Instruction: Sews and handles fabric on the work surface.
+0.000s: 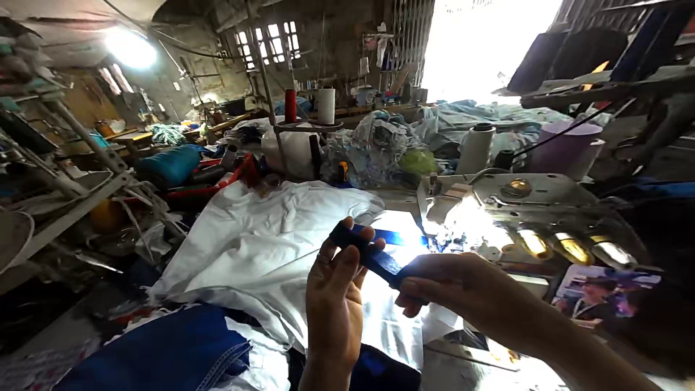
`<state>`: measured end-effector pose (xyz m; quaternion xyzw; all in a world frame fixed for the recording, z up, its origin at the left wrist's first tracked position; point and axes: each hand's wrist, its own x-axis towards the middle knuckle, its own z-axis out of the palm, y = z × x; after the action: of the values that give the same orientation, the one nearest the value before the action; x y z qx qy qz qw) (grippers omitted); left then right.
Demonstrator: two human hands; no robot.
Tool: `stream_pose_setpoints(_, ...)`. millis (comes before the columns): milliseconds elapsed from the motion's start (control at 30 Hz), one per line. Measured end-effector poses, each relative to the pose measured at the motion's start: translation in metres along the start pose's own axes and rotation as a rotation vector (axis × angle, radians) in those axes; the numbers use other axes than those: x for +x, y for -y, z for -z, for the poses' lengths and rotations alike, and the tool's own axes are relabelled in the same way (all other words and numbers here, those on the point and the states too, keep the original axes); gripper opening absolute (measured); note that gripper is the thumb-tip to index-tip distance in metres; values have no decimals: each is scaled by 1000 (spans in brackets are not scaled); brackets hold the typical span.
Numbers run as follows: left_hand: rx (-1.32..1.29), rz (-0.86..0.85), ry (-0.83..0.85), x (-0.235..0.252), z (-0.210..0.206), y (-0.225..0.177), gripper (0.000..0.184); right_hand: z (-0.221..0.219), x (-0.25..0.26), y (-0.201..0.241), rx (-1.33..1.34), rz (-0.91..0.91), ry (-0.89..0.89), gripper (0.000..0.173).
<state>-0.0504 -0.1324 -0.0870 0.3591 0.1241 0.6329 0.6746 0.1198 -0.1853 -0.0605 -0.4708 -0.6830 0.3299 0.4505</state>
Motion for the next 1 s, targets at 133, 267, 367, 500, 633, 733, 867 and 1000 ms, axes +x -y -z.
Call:
stream_pose_setpoints(133,211,-85,-38,-3,-8,6,26,-9,-4,5,-9,-38,-130,12)
stream_pose_setpoints(267,171,-37,-120,-3,-16,6,20,-15,-11,-8,-250,150,-286,16)
stream_pose_setpoints(367,162,-31,-145,-2,-20,6,21,-18,-13,-19,-361,346,-330,20)
stream_pose_setpoints(500,190,-87,-145,-2,-20,6,24,-18,-15,-23,-489,414,-393,20)
stream_pose_setpoints(633,105,-67,-89,-3,-20,1,25,-14,-12,-25,-644,450,-422,23)
stream_pose_setpoints(733,-35,-16,-41,-3,-20,-7,27,-7,-8,-29,-687,437,-416,28)
stream_pose_setpoints(867,-186,63,1,-1,-18,-17,30,9,-8,-42,-631,293,-341,27)
stream_pose_setpoints(1000,-204,76,52,3,-15,-22,28,15,-4,-58,-521,283,-424,18)
